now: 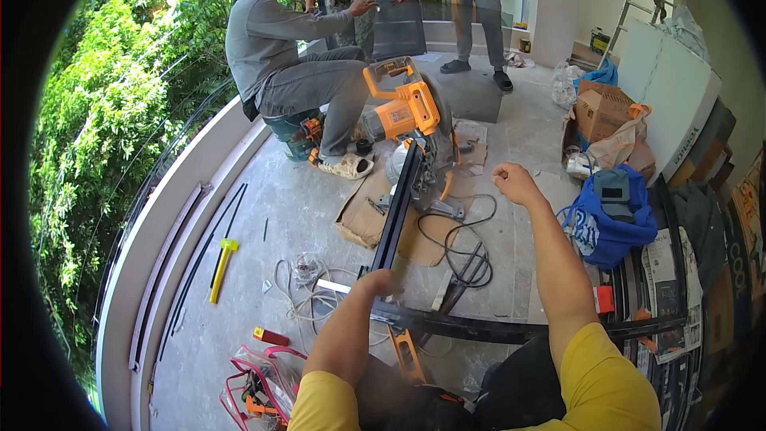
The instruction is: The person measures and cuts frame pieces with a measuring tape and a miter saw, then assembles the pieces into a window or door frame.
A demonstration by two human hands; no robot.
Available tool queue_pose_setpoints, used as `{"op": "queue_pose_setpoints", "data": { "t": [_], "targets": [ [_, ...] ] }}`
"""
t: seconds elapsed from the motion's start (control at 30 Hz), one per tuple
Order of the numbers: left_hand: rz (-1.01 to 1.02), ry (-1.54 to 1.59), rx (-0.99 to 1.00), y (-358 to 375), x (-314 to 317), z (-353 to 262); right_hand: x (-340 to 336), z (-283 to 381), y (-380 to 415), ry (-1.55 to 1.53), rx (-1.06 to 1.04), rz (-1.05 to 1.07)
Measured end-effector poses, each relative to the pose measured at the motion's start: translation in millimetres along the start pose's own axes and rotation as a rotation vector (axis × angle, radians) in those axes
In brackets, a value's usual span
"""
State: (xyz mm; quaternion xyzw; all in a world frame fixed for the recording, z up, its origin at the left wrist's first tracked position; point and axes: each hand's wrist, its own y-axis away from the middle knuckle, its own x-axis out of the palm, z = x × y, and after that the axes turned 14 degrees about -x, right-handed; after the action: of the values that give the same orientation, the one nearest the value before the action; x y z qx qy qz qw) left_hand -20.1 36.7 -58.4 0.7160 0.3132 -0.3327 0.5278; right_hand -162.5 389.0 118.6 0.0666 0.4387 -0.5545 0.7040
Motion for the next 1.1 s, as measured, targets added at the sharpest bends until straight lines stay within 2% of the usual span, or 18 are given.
{"op": "queue_pose_setpoints", "data": {
  "t": [0.1, 0.13, 0.17, 0.23, 0.27, 0.33, 0.4, 0.47, 0.53, 0.57, 0.63, 0.77, 0.8, 0.87, 0.93, 1.03, 1.1],
  "targets": [
    [-0.086, 0.003, -0.005, 7, 0, -3, 2, 1, 0, 0.019, 0.003, 0.001],
    [-0.027, -0.139, 0.12, -32, 25, 21, 3, 0, 1, 0.014, 0.013, 0.011],
    [-0.039, -0.144, 0.124, -26, 18, 17, 4, -2, 2, 0.021, 0.006, 0.001],
    [0.008, -0.01, -0.008, -4, 3, 2, 10, -11, 4, 0.001, 0.026, 0.022],
    [-0.065, -0.02, 0.084, -39, 36, 30, 15, -17, 7, 0.008, 0.022, 0.014],
    [-0.039, -0.026, 0.04, -23, 19, 16, 30, -36, 19, 0.063, 0.054, 0.075],
    [-0.001, -0.034, -0.003, 1, 1, 0, 53, -65, 39, 0.159, 0.044, 0.243],
    [-0.043, -0.121, 0.054, 19, -12, -11, 79, -87, 58, 0.369, 0.06, 0.595],
    [-0.039, -0.112, 0.038, 27, -17, -16, 104, -109, 77, 0.585, 0.022, 1.053],
    [-0.037, -0.098, 0.015, 29, -18, -16, 97, -93, 84, 0.585, 0.025, 1.052],
    [-0.039, -0.09, 0.027, 17, -9, -7, 74, -37, 102, 0.339, 0.428, 0.903],
    [-0.014, -0.117, 0.062, 32, -20, -16, 99, -93, 93, 0.282, 0.449, 0.888],
    [-0.009, -0.117, 0.062, 29, -18, -14, 98, -98, 86, 0.33, 0.384, 0.933],
    [0.024, 0.017, -0.088, 18, -9, -7, 98, -102, 84, 0.377, 0.314, 0.982],
    [-0.004, 0.054, -0.093, 3, 4, 4, 98, -100, 86, 0.358, 0.412, 0.892],
    [-0.007, 0.053, -0.104, -2, 7, 5, 119, -145, 94, 0.427, 0.387, 0.975],
    [0.023, 0.019, -0.114, 1, 1, 0, 107, -127, 96, 0.402, 0.422, 0.963]
  ]
}}
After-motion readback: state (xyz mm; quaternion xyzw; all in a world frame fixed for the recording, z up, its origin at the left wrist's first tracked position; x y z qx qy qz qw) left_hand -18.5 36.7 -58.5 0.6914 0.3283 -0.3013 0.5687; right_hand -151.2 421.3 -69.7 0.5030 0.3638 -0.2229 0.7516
